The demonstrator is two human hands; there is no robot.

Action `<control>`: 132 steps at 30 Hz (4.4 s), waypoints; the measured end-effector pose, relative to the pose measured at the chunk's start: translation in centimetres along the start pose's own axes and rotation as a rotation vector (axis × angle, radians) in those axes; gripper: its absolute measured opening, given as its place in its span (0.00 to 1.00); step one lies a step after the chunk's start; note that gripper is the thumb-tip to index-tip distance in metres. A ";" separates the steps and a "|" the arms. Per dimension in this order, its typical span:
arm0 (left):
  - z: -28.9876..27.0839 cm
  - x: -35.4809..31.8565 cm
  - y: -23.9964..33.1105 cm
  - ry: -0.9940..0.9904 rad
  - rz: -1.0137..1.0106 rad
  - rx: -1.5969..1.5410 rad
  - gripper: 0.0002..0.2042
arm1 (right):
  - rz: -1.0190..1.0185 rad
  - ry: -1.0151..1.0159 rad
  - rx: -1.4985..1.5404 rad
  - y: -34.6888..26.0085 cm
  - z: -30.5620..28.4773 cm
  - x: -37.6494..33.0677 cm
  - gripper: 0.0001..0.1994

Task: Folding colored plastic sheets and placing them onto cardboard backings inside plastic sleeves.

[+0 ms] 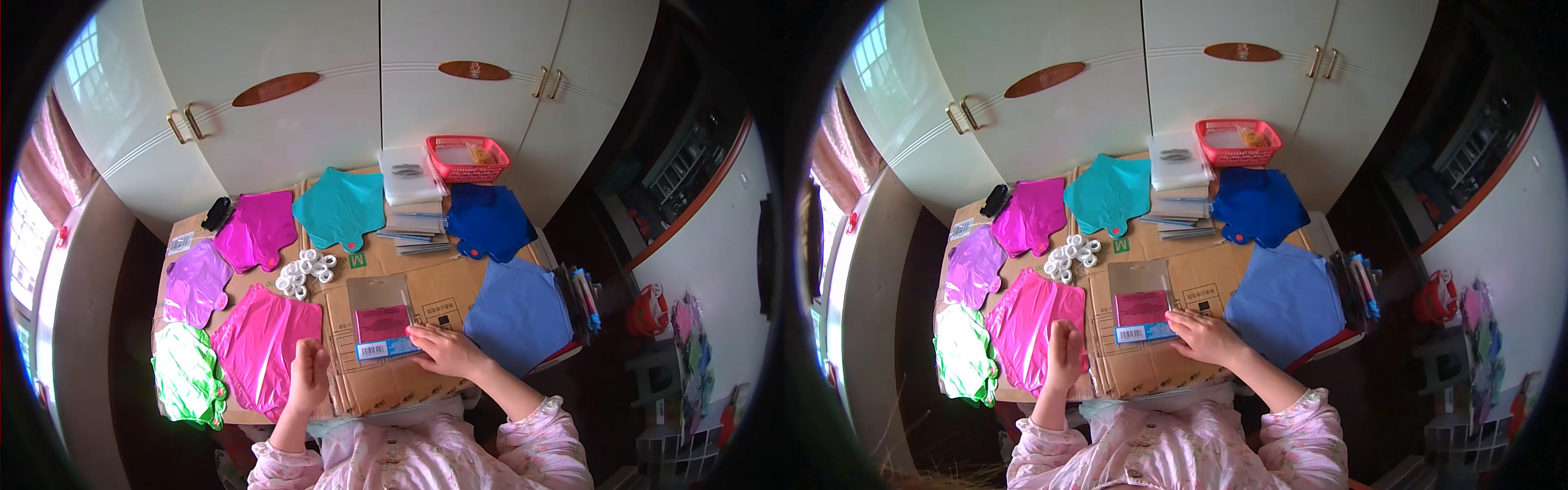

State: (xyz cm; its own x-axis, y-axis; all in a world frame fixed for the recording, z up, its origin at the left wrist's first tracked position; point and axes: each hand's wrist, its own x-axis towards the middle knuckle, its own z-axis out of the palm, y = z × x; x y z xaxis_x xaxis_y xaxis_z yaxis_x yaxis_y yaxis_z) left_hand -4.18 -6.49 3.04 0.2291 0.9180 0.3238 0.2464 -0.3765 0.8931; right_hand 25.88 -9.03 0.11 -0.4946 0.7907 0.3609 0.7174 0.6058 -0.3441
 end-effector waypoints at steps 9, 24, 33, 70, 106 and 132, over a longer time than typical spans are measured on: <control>0.6 0.7 0.7 -0.528 0.437 0.753 0.14 | -0.051 0.038 0.007 0.1 0.3 0.0 0.12; 1.8 1.8 -1.0 -0.300 0.331 0.495 0.12 | 0.075 0.152 0.024 -0.3 1.2 0.2 0.07; 4.1 1.6 -2.2 -0.162 -0.055 0.612 0.11 | 0.209 0.115 0.050 -1.2 0.7 1.4 0.12; 7.5 1.3 1.6 -0.301 -0.460 -0.837 0.14 | 0.662 0.583 1.352 -4.3 -3.8 -3.6 0.10; -5.8 -9.9 2.3 -0.500 -0.213 0.003 0.09 | 1.383 0.466 -0.730 17.4 -11.3 -26.6 0.17; -14.9 -40.0 -29.7 0.941 -1.171 -0.324 0.11 | -0.426 -0.079 0.126 -21.5 13.1 15.9 0.13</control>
State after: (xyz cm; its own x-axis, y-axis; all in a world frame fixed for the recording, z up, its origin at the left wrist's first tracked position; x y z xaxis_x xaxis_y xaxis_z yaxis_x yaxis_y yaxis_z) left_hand -34.65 -30.20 -31.79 -0.6307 0.4615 -0.6239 -0.3792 0.5181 0.7667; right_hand -3.83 -8.35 1.89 -0.7723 0.4700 0.4273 0.3791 0.8808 -0.2837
